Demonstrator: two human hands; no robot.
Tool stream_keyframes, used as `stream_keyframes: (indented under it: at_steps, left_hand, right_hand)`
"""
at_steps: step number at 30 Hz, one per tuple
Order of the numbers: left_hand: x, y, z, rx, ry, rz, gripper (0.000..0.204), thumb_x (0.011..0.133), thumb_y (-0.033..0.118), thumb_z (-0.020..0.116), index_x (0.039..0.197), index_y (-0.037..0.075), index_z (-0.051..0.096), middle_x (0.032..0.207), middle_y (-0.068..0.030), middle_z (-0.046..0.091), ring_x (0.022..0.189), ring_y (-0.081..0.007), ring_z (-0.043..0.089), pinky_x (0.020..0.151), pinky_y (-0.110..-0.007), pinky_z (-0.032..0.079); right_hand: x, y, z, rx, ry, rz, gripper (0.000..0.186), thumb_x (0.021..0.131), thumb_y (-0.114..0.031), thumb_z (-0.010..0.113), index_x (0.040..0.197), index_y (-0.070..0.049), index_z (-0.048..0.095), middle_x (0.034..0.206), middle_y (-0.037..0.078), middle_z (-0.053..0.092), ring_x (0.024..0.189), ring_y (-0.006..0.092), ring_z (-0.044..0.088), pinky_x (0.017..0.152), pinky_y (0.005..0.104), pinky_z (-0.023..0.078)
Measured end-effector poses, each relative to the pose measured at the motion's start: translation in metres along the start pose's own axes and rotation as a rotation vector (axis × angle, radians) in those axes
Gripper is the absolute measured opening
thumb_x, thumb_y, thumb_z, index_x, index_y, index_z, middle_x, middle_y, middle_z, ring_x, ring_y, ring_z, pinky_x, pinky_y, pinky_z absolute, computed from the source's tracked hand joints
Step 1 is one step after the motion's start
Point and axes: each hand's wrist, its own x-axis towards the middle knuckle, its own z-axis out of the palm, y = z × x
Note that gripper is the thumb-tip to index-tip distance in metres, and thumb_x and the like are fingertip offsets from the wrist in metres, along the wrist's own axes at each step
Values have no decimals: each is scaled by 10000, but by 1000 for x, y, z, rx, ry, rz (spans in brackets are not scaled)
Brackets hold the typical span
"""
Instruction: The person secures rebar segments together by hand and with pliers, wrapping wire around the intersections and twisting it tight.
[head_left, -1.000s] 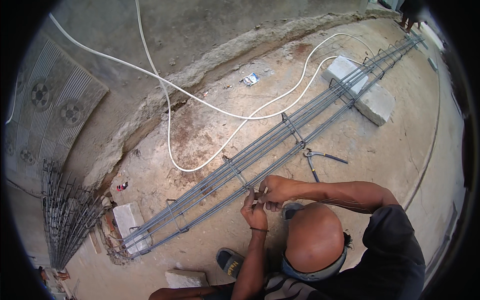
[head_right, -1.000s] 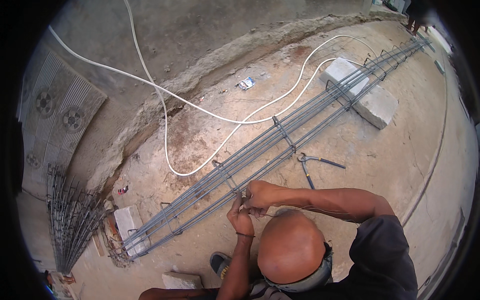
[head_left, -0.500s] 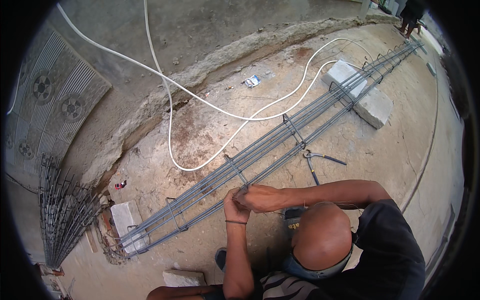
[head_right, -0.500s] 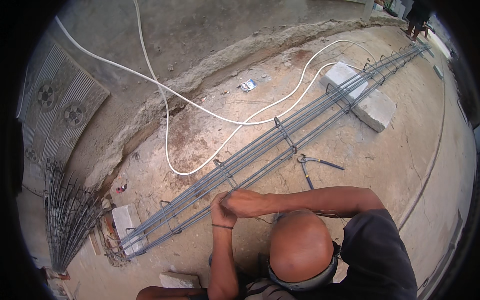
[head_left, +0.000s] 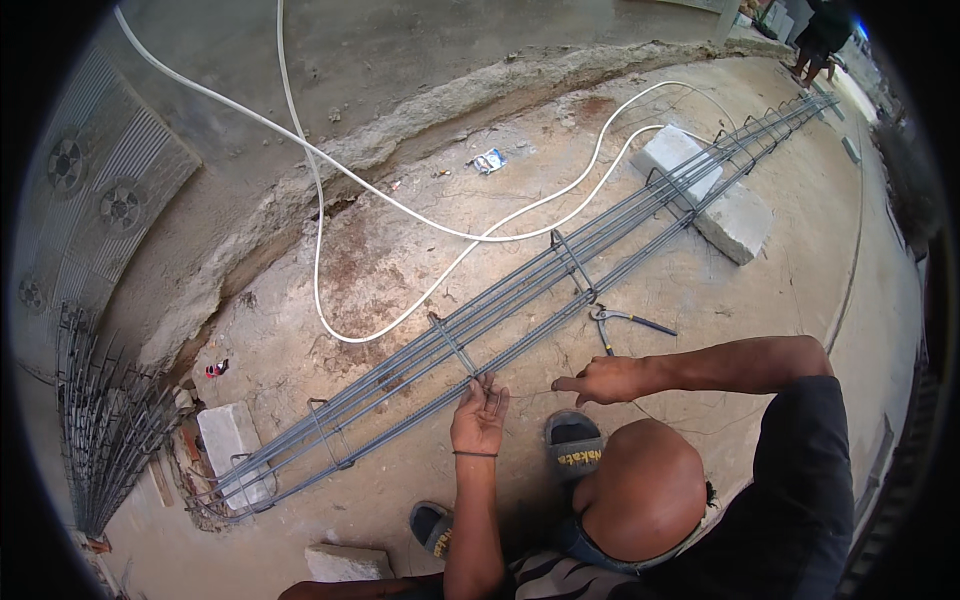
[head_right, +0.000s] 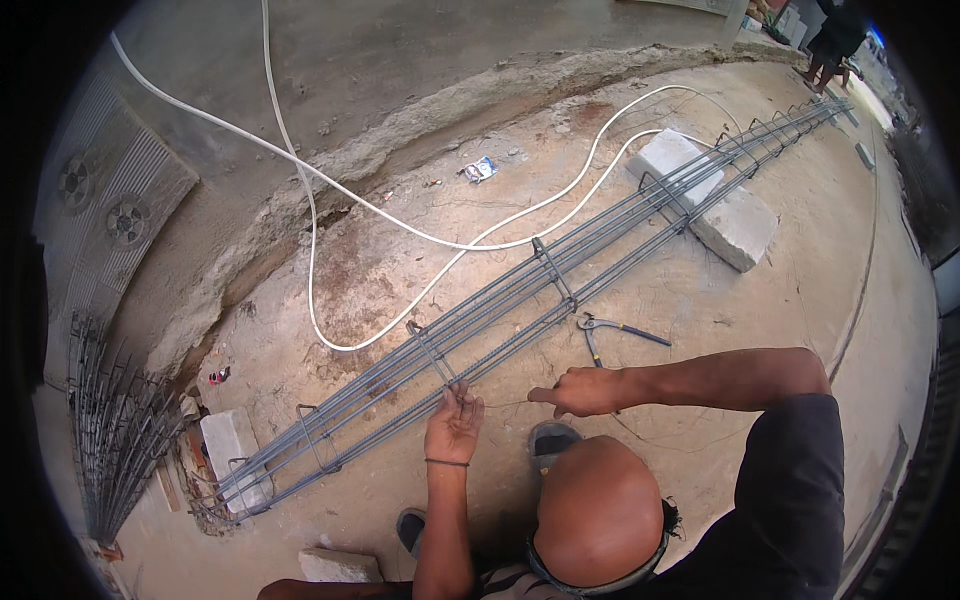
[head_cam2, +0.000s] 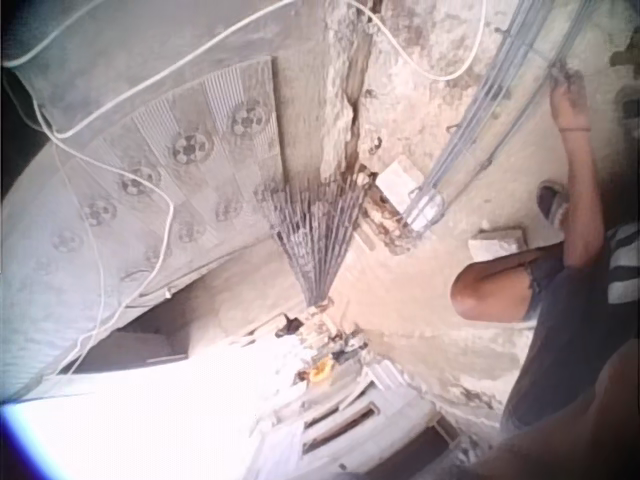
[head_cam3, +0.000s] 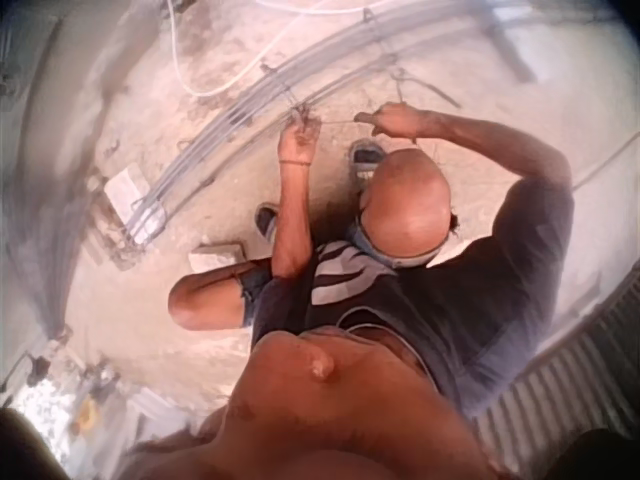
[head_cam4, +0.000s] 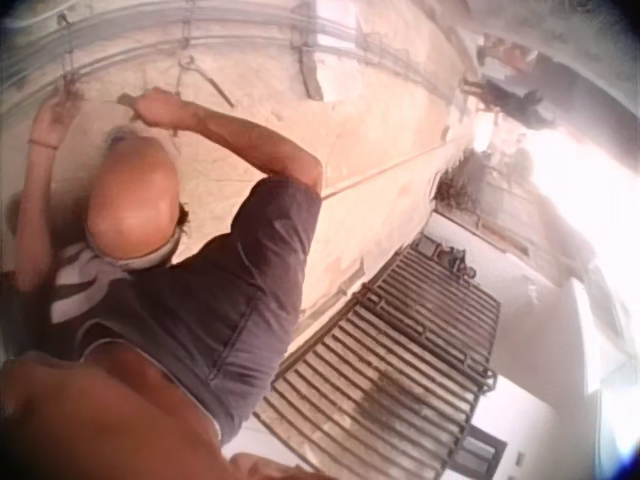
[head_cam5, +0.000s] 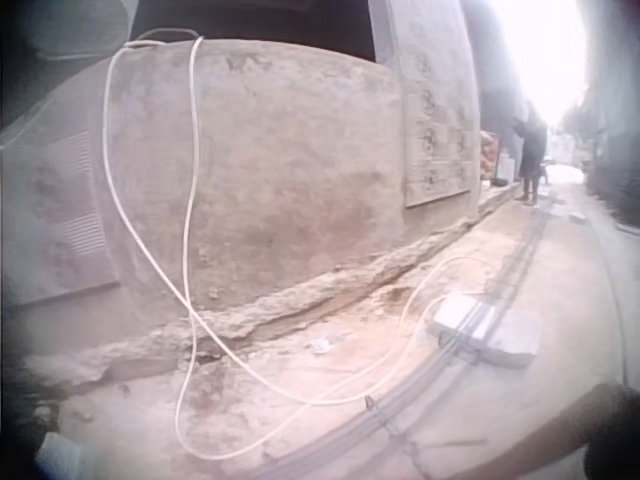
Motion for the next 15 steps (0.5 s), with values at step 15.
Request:
stream_keyframes:
  at_steps: [15]
  left_hand:
    - [-9, -31, 19, 158, -1, 299, 222, 925, 112, 594, 1105, -15, 620, 1051, -119, 654, 775, -158, 580, 715, -293, 506]
  right_hand:
    - [-72, 178, 54, -372, 730, 574, 244, 799, -109, 649, 989, 17, 562, 954, 211, 604, 909, 387, 583, 764, 450, 485]
